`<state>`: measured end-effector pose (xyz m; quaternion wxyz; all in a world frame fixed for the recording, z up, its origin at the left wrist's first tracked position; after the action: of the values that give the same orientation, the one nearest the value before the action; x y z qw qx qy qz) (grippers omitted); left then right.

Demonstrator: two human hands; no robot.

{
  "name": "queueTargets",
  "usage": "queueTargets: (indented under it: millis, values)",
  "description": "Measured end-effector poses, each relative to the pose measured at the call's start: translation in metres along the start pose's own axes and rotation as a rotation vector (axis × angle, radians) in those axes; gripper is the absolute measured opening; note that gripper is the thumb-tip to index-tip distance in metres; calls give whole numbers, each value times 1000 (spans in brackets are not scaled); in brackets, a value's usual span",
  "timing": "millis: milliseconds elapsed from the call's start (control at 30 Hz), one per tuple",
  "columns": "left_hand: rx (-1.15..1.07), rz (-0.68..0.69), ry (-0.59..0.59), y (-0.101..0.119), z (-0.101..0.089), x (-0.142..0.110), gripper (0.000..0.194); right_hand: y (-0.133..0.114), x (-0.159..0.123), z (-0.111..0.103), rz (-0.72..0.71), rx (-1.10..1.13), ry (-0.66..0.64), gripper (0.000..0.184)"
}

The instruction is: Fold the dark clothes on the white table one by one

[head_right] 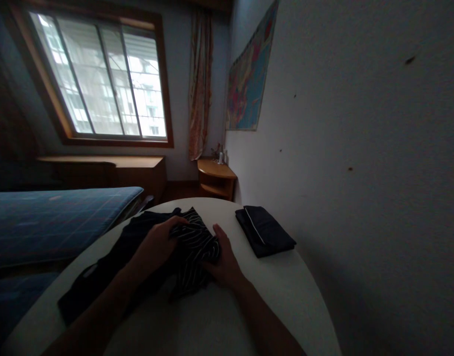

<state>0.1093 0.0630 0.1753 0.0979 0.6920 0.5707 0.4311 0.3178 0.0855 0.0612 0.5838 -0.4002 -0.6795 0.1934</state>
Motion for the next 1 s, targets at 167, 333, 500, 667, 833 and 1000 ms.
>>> queueTargets:
  millis: [167, 333, 500, 667, 833, 1000]
  values:
    - [-357, 131, -365, 0, 29, -17, 55, 10, -8, 12, 65, 72, -76, 58]
    - [-465, 59, -376, -10, 20, -4, 46, 21, 6, -6, 360, 251, 237, 21]
    - [140, -155, -15, -44, 14, 8, 48, 25, 26, -46, 458, 213, 605, 52]
    - [365, -124, -170, -50, 29, 1, 35, 19, 28, -49, 286, 162, 352, 64]
    - [45, 115, -186, -22, 43, -10, 33, -3, 9, -21, 137, 12, -99, 108]
    - [-189, 211, -398, -1, 48, -22, 35, -2, -1, -4, 116, -37, -50, 56]
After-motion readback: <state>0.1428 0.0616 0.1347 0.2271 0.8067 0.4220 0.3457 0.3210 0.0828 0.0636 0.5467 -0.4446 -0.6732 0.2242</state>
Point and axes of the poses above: each hand's wrist, its own x-axis towards the middle knuckle, its own z-axis out of the palm, y = z × x, the point moved 2 cm from there along x, towards the middle knuckle, and after that the axes turned 14 degrees about y, right-handed, at the moved point
